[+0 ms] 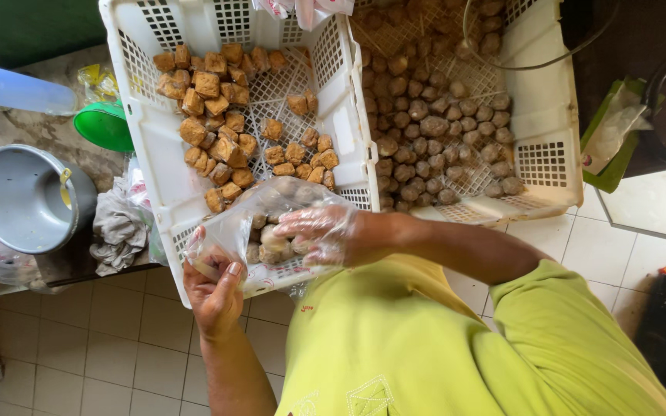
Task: The person holds open a plastic bag and picks meatballs and fried tofu pieces by hand from a white plastic crate, placing them into the bag. They fill the bag with round meatballs and browned fried items, then continue picking more pieces from the crate to fill it.
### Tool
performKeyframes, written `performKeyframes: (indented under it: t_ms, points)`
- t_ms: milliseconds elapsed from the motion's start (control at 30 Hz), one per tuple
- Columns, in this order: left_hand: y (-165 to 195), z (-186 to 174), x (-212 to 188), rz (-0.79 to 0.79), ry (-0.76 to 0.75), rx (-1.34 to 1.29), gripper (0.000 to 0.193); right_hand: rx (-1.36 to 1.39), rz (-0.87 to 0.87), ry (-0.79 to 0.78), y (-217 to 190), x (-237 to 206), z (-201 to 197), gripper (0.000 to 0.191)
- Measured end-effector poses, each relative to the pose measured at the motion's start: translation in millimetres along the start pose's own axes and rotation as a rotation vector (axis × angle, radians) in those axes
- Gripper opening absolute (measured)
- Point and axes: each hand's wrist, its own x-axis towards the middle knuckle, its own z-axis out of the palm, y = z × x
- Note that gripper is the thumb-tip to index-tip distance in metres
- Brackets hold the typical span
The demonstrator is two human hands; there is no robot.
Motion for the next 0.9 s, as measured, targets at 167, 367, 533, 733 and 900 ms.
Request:
performKeyframes:
  t_ms: [167,367,533,733,900]
  points:
    - [-1,1,1,0.007,0.024,0.019,0.072,-0.345,0.21,0.533,51,-20,-93,0.017]
    - [1,4,1,0.001,0.054,0.001,0.072,-0.779,0.789,0.434,146,-11,-162,0.018]
    - [4,10,2,0.034,0.04,0.023,0.071,-0.874,0.937,0.316,174,18,-161,0.024]
    - [4,11,4,0.048,0.002,-0.024,0.071,-0.344,0.877,0.558,160,-5,-176,0.031]
    - [1,5,3,0.021,0.027,0.006,0.071,1.012,0.261,0.67,133,-66,-169,0.038]
